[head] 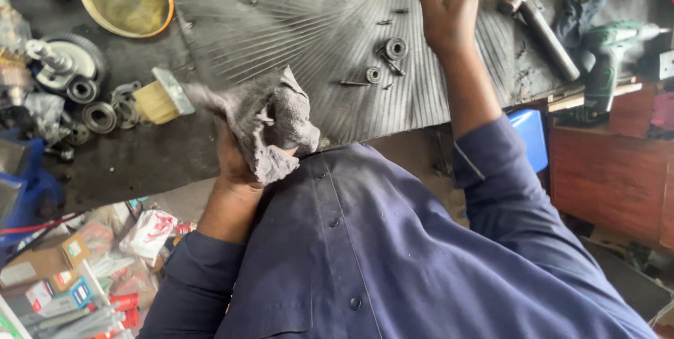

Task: The person stands at a workbench, wipes their hands with a rag, opens a yellow packet, and handles small metal parts such as bearings and bolts. They pick up the parts, wipe them and their hands with the cloth, and wipe the workbench surface.

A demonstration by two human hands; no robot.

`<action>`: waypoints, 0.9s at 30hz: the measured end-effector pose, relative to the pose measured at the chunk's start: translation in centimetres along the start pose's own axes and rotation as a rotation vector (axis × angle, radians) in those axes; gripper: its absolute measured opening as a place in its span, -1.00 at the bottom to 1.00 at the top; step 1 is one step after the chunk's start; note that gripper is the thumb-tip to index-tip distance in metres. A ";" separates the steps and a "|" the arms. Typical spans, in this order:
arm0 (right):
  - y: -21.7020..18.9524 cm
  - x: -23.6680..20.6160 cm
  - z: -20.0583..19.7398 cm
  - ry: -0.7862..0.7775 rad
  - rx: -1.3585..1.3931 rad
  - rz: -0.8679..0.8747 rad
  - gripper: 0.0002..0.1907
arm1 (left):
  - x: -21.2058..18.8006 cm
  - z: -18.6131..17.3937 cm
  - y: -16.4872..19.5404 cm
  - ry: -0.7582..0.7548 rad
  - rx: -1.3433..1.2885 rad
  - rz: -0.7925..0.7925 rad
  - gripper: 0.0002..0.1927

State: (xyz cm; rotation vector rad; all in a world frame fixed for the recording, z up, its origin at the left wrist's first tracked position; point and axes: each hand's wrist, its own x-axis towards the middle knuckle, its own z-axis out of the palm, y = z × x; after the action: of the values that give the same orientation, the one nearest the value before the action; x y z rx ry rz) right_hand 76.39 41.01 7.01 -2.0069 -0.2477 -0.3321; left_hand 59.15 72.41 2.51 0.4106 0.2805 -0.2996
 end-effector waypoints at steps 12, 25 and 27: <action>3.3 -10.2 -7.2 -0.053 -0.318 0.235 -0.81 | 3.3 4.6 1.6 0.068 1.803 0.391 -0.77; 5.9 -3.5 -5.1 -0.175 -0.506 -0.107 -0.83 | 2.0 7.1 1.4 -0.087 0.111 0.107 -0.34; 5.8 -3.7 -5.3 -0.165 -0.494 -0.157 -0.86 | 2.4 6.2 -1.2 0.071 -0.427 0.156 -0.41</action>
State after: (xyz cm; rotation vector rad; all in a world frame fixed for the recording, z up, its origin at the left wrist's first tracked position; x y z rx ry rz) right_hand 74.07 33.56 3.13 -2.5135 -0.4644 -0.3504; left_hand 62.25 68.14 6.79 0.0206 0.3702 -0.0673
